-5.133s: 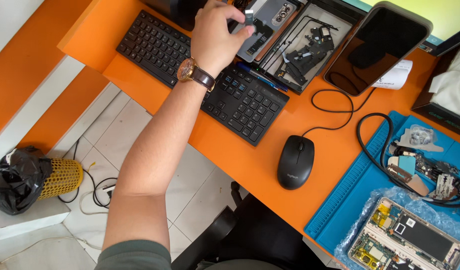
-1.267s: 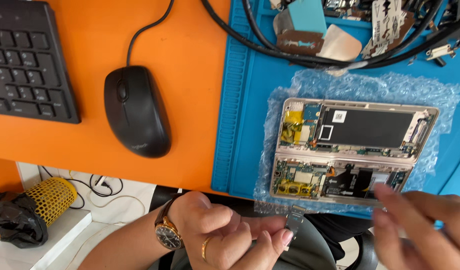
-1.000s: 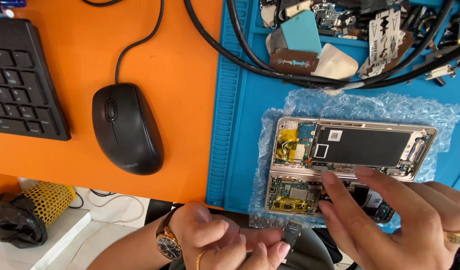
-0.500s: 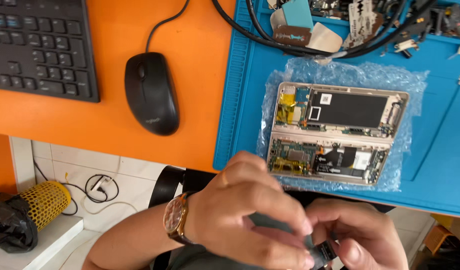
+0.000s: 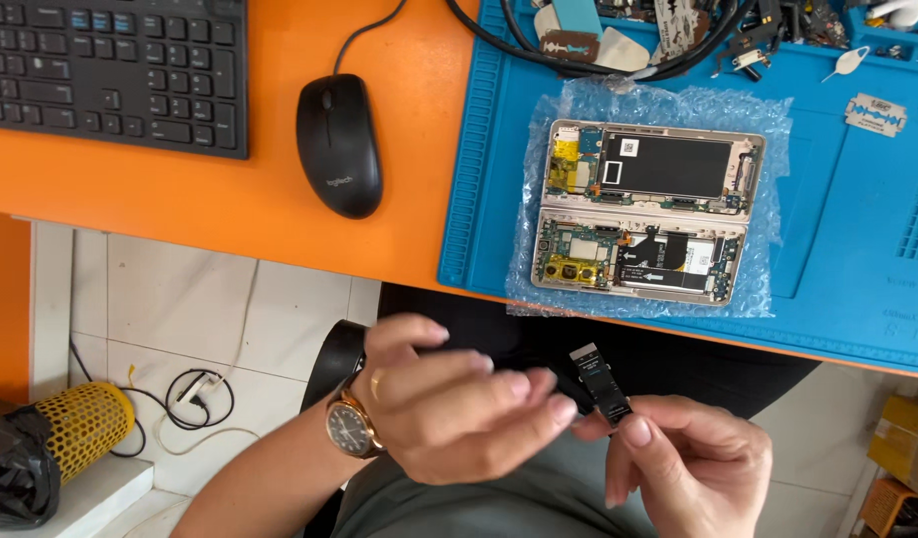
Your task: The person handles a disassembled smartphone, connecting a USB cable to the internal motherboard and manipulating internal components. They then reassemble the device by placing the screen assembly back onto the chassis and inspecting the exterior.
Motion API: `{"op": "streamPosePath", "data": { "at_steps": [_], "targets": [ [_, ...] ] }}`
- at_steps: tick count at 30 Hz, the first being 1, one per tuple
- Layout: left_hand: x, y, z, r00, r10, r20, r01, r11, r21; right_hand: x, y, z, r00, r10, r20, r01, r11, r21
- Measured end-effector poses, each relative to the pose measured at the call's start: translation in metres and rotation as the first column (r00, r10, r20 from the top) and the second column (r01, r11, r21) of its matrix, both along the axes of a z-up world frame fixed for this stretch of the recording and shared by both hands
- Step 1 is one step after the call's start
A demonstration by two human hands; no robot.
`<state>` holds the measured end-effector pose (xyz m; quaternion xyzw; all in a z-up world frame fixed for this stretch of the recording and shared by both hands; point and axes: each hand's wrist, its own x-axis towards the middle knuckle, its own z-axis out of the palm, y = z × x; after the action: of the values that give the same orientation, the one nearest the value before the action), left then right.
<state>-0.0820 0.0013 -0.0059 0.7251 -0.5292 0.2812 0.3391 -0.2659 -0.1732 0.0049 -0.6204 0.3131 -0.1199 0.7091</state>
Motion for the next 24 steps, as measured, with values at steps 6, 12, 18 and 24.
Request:
{"op": "streamPosePath", "data": {
  "at_steps": [6,12,18,24],
  "targets": [
    [-0.003,-0.003,-0.002,0.963,0.032,0.267,-0.031,0.999,-0.006,-0.005,0.007,-0.011,0.999,0.026,0.028,-0.026,1.000,-0.006],
    [-0.007,-0.020,-0.015,0.954,0.141,0.266,-0.108,0.985,-0.134,-0.004,0.003,-0.013,1.000,0.027,0.011,-0.027,1.000,-0.004],
    [0.023,-0.027,-0.019,0.907,0.043,0.420,-0.008,0.996,-0.085,0.024,-0.010,-0.002,0.989,0.148,0.007,-0.148,0.989,-0.009],
    [0.039,-0.023,-0.034,0.874,-0.024,0.486,0.027,1.000,0.000,0.039,-0.016,-0.011,0.983,0.181,0.030,-0.182,0.983,0.033]
  ]
}}
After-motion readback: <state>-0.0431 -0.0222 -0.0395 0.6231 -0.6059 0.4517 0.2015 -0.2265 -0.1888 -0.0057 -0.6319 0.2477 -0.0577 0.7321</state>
